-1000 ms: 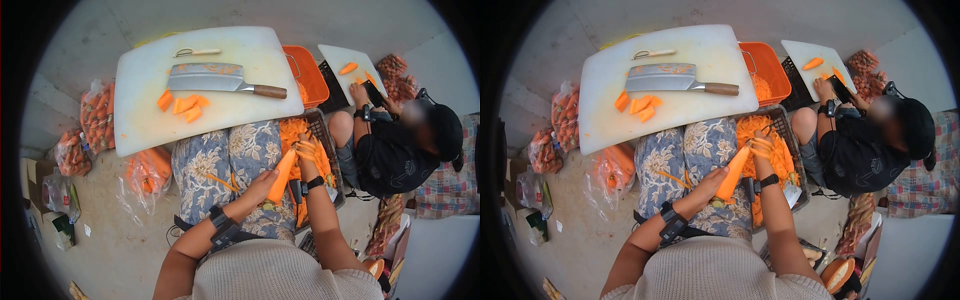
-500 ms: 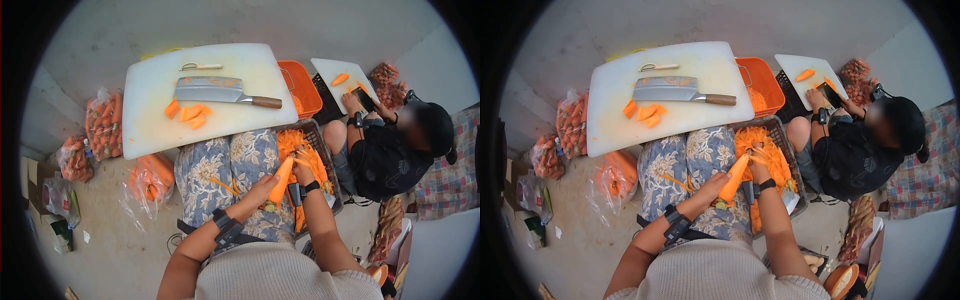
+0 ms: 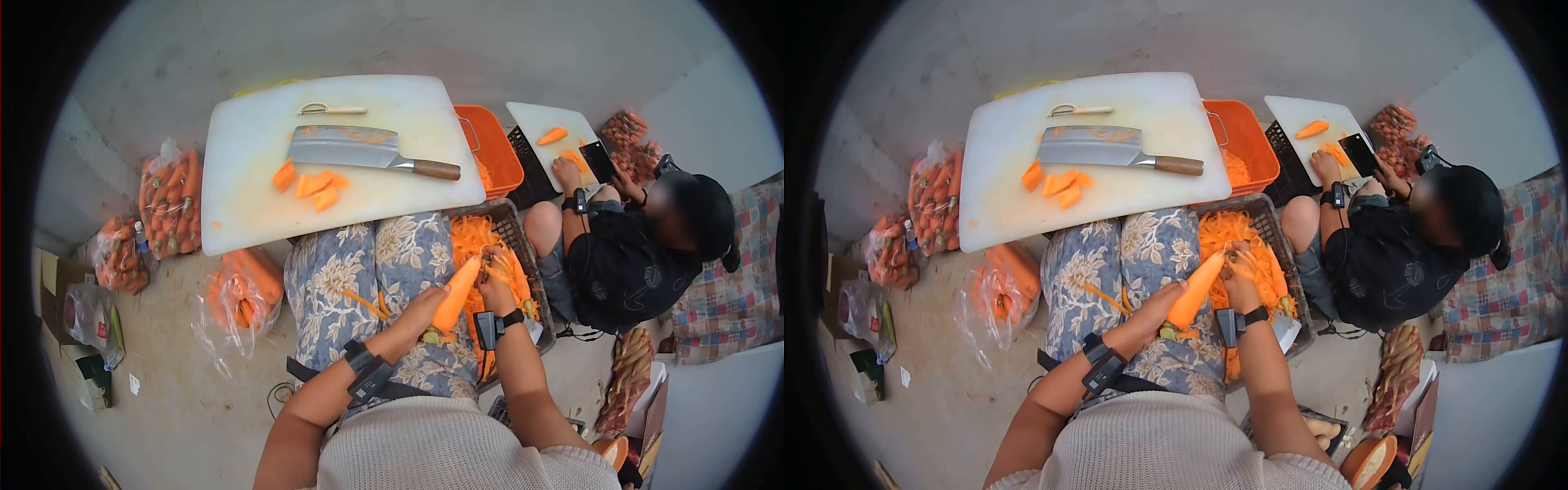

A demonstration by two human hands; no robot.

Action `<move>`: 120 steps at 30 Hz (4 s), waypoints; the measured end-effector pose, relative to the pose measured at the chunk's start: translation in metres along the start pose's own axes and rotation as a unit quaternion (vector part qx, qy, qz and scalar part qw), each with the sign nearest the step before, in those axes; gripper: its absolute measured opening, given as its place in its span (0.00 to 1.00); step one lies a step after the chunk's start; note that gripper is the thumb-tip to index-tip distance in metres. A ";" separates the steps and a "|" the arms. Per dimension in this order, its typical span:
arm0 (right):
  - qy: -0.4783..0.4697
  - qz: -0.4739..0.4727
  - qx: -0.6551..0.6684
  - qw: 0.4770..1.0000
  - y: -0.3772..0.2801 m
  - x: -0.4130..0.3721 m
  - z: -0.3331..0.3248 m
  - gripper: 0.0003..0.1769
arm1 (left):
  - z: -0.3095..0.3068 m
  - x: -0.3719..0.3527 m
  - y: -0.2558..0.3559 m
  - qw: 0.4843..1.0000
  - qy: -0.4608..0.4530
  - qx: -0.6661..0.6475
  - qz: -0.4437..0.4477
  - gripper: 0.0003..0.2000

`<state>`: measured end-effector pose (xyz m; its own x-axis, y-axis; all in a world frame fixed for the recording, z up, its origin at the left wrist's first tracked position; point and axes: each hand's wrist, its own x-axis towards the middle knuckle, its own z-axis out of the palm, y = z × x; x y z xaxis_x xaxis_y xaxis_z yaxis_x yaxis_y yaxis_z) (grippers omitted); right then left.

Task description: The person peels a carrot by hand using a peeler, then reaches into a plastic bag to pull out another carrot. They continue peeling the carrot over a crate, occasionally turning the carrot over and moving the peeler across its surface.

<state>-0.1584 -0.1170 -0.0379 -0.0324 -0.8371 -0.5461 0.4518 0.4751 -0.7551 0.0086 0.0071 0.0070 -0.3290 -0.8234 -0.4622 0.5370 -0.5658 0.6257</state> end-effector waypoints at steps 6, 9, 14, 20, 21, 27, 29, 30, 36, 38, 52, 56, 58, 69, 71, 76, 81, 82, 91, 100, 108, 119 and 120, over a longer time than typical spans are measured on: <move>0.073 -0.121 -0.076 0.987 -0.026 -0.056 0.055 0.04 | 0.001 0.000 0.005 0.998 -0.006 -0.056 -0.019 0.19; 0.036 -0.201 -0.140 0.969 -0.014 -0.059 0.048 0.06 | -0.002 0.005 -0.004 0.998 -0.015 -0.056 -0.011 0.19; 0.012 -0.310 -0.342 0.887 0.028 -0.090 0.041 0.12 | -0.008 0.017 -0.020 0.999 0.013 -0.035 0.028 0.22; 0.029 -0.380 -0.427 0.820 0.027 -0.082 0.042 0.16 | -0.007 0.014 -0.014 0.997 0.025 0.066 0.027 0.23; 0.032 -0.389 -0.448 0.804 0.024 -0.081 0.044 0.16 | -0.007 0.015 -0.015 0.997 0.024 0.066 0.026 0.23; 0.079 -0.344 -0.442 0.824 0.018 -0.044 0.042 0.15 | 0.005 0.002 0.006 0.998 0.031 0.048 -0.017 0.23; 0.099 -0.311 -0.429 0.842 0.012 -0.032 0.039 0.14 | 0.007 0.002 0.005 0.999 0.030 0.022 -0.011 0.22; 0.083 -0.275 -0.443 0.849 0.010 -0.023 0.034 0.13 | 0.007 0.003 0.004 0.999 0.030 0.022 -0.011 0.22; 0.092 -0.259 -0.348 0.896 0.018 0.023 0.014 0.09 | 0.008 0.003 0.005 1.000 0.026 0.004 -0.017 0.21; 0.074 -0.197 -0.367 0.906 0.004 0.024 0.010 0.13 | 0.006 0.005 0.001 1.000 0.011 0.014 -0.017 0.20; 0.056 -0.015 -0.208 0.976 0.011 0.021 -0.049 0.16 | -0.003 0.001 0.001 0.999 -0.002 -0.034 -0.022 0.19; 0.114 -0.039 -0.164 0.979 0.004 -0.013 -0.039 0.18 | -0.006 -0.005 0.015 0.987 -0.055 -0.124 -0.090 0.21; 0.093 -0.101 -0.150 0.979 0.005 -0.031 -0.026 0.16 | -0.007 -0.004 0.011 0.989 -0.049 -0.111 -0.090 0.22; -0.009 -0.427 -0.363 0.828 0.026 -0.108 0.052 0.16 | 0.001 0.002 -0.001 0.987 -0.001 -0.157 -0.033 0.22; 0.004 -0.443 -0.463 0.768 0.027 -0.108 0.058 0.16 | -0.003 0.004 -0.001 0.993 -0.008 -0.118 -0.024 0.21; 0.003 -0.463 -0.494 0.736 0.022 -0.102 0.068 0.18 | -0.007 0.011 0.005 0.991 -0.015 -0.132 -0.035 0.20; -0.005 -0.419 -0.459 0.783 0.022 -0.093 0.074 0.18 | -0.012 0.009 0.010 0.988 -0.058 -0.137 -0.035 0.21; -0.004 -0.417 -0.462 0.783 0.022 -0.091 0.074 0.18 | -0.005 0.006 0.016 0.990 -0.028 -0.136 -0.036 0.21; -0.012 -0.410 -0.475 0.778 0.021 -0.077 0.069 0.17 | -0.008 0.006 0.022 0.989 -0.032 -0.137 -0.038 0.20; 0.017 -0.258 -0.431 0.865 0.015 -0.005 0.040 0.14 | -0.005 0.003 0.012 0.995 0.017 -0.087 -0.050 0.21; 0.058 -0.333 -0.484 0.807 0.007 0.034 0.021 0.12 | -0.005 0.007 0.007 0.996 0.010 -0.071 -0.061 0.20; 0.092 -0.042 -0.153 0.983 -0.015 0.031 0.008 0.20 | -0.012 -0.003 0.013 0.993 -0.054 -0.086 -0.066 0.19; 0.093 -0.032 -0.125 0.987 -0.022 0.016 0.008 0.23 | -0.013 -0.004 0.016 0.993 -0.054 -0.084 -0.062 0.19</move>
<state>-0.1614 -0.1427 -0.0273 -0.2264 -0.8142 -0.5346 0.2097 0.4952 -0.8431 0.0285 0.0018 0.0100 -0.4773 -0.7523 -0.4541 0.6062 -0.6560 0.4497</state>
